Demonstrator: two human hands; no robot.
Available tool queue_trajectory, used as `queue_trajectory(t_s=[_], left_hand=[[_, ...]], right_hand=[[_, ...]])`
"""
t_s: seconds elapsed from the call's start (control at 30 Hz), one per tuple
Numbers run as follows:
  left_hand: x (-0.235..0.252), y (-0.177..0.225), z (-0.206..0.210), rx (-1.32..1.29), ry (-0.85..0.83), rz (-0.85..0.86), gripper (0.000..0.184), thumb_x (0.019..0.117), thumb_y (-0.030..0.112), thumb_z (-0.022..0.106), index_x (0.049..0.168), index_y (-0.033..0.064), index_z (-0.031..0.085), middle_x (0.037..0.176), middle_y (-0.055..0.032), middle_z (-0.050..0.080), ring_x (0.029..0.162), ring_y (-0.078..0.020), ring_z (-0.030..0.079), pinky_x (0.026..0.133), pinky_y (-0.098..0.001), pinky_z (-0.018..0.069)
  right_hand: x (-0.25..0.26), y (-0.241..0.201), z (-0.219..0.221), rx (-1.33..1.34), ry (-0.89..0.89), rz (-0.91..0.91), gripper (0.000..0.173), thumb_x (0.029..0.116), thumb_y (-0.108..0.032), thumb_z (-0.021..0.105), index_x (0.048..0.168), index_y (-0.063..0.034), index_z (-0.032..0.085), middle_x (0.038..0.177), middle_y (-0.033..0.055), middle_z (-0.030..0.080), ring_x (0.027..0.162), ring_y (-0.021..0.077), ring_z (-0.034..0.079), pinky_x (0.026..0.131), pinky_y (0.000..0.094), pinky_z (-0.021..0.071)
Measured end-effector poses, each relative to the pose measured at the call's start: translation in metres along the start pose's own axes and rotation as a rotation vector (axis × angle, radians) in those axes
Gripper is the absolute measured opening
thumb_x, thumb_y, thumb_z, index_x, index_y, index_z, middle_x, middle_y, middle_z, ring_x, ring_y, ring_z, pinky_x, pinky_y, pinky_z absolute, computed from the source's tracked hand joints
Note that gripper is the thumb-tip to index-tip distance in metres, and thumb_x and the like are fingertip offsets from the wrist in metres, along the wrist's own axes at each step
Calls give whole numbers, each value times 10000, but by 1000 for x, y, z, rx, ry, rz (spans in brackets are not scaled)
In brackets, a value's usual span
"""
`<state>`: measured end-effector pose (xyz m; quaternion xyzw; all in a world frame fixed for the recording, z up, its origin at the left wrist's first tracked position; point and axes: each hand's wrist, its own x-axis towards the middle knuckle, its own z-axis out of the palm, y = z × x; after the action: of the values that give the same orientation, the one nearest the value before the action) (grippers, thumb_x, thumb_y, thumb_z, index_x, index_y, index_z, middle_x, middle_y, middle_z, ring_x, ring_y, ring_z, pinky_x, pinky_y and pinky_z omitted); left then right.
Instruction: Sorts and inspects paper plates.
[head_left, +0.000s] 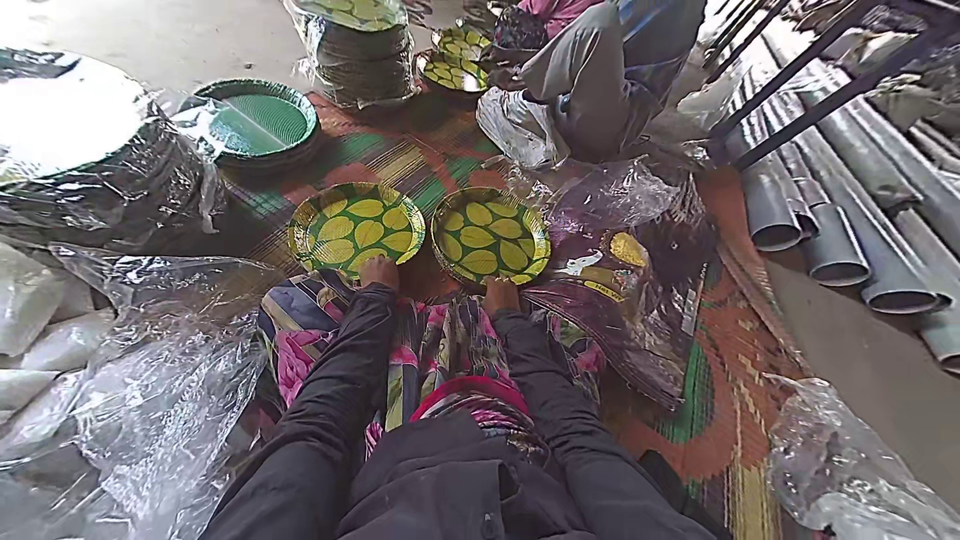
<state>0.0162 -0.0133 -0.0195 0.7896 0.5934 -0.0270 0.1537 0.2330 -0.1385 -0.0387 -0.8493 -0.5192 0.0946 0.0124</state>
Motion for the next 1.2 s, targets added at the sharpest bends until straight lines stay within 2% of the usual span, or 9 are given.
queue_trajectory(t_s=[0.2,0.37,0.43,0.5,0.63,0.73,0.83,0.93,1.2], left_hand=[[-10,-18,-3,-178,791,179,272,951,-74,545,1151,-16,721,1181,-235,727,1173,-431,674,1169,-684,303],[-29,-24,-6,-246,1279,666,178,970,5,616,1030,73,770,1069,-122,776,1120,-330,701,1105,-670,339],[-38,-21,-4,-228,1345,750,196,978,27,626,1066,134,765,1108,-68,773,1205,-267,657,1165,-622,270],[-45,-20,-7,-218,1300,664,187,1010,109,633,1172,149,719,1240,-113,716,1308,-318,580,1187,-639,225],[-24,-25,-14,-348,916,371,503,998,233,656,1413,-30,550,1400,-297,593,1327,-480,554,1154,-679,312],[1,-29,-10,-324,298,134,629,953,191,731,1484,-44,489,1485,-354,487,1422,-555,407,1139,-756,276],[10,-19,2,-127,-52,23,448,971,187,684,1354,-34,619,1389,-334,583,1358,-524,501,1112,-761,321],[5,-7,3,-21,-163,-3,262,995,95,627,1192,-61,697,1288,-303,658,1263,-492,595,1089,-709,391],[0,-3,-5,-35,-96,-48,232,991,54,603,1167,-63,700,1266,-304,666,1233,-484,619,1020,-679,466]], right_hand=[[-13,-16,-14,173,317,-156,751,900,-91,730,1572,-37,398,1634,269,329,1521,466,289,1201,628,276],[-10,-58,-65,166,729,-589,695,803,76,718,1466,-72,568,1515,213,536,1435,463,454,1157,722,288],[-6,-66,-82,164,741,-715,387,859,113,647,1194,-45,759,1121,219,752,1119,431,698,1065,620,467],[-1,-65,-86,118,827,-736,231,895,94,616,1011,-15,783,942,198,766,964,386,743,969,526,551],[12,-43,-79,26,929,-485,291,899,112,593,1103,-2,768,1137,203,756,1108,405,712,1002,560,525],[16,-26,-59,-16,633,-236,381,962,92,515,1282,2,701,1324,215,686,1247,425,641,1055,597,466],[8,-21,-40,-111,122,6,321,1044,-19,464,1297,56,645,1330,275,643,1293,444,577,1131,597,377],[4,-16,-11,-122,-106,107,348,1038,-71,513,1344,70,598,1373,291,606,1353,453,522,1139,622,361],[-16,-20,-23,105,-65,47,626,982,-172,671,1553,-65,437,1590,224,425,1498,415,355,1201,623,273]])
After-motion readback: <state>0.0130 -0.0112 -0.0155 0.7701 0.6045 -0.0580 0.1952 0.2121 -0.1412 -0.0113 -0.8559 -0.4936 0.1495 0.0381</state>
